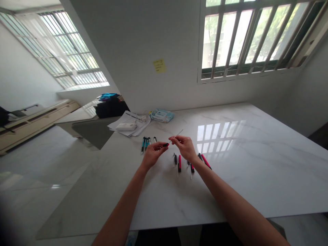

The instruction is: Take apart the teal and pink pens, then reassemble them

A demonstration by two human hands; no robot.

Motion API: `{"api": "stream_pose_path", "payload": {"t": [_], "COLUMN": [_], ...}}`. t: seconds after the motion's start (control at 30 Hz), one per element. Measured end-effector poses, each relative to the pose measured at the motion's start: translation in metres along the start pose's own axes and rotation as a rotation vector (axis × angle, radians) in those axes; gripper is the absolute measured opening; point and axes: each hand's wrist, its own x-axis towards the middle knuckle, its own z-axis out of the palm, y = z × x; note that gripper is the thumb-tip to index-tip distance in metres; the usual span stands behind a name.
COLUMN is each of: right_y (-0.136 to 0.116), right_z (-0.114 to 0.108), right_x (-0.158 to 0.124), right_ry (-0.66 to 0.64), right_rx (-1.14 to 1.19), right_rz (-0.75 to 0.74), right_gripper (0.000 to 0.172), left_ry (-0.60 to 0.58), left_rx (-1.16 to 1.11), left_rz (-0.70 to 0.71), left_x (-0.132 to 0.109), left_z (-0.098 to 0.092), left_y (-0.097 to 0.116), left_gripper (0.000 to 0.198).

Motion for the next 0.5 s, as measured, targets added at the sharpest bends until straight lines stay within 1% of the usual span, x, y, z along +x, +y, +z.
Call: {"api": "stream_pose_path", "payload": {"t": [0.1, 0.27, 0.4, 0.47, 0.5], "right_y": [0.001, 0.002, 0.004, 0.006, 0.007], "right_z": [0.000, -0.002, -0.001, -0.003, -0.004], "right_x": [-0.001, 0.000, -0.001, 0.000, 0.000], "right_ry": [-0.038, -0.068, -0.194, -0.227, -0.225], "right_rx": [-0.005, -0.062, -0.039, -0.012, -0.012], "right_rz": [0.021, 0.024, 0.038, 0.031, 0.030], "right_gripper": [0.036, 0.036, 0.038, 0.045, 0.051], "left_ry": [-0.042, -0.040, -0.085, -0.071, -0.038], "left_rx": [-0.028, -0.120, -0.191, -0.270, -0.324], "left_rz": [-0.005, -0.038, -0.068, -0.097, -0.111], "left_x": [-0.001, -0.001, -0.002, -0.001, -0.001], "left_z": [0.002, 0.003, 0.005, 0.004, 0.001], "left_y": [-0.001, 0.000, 0.005, 0.008, 0.009], "left_gripper": [0.033, 0.034, 0.035, 0.036, 0.036]}}
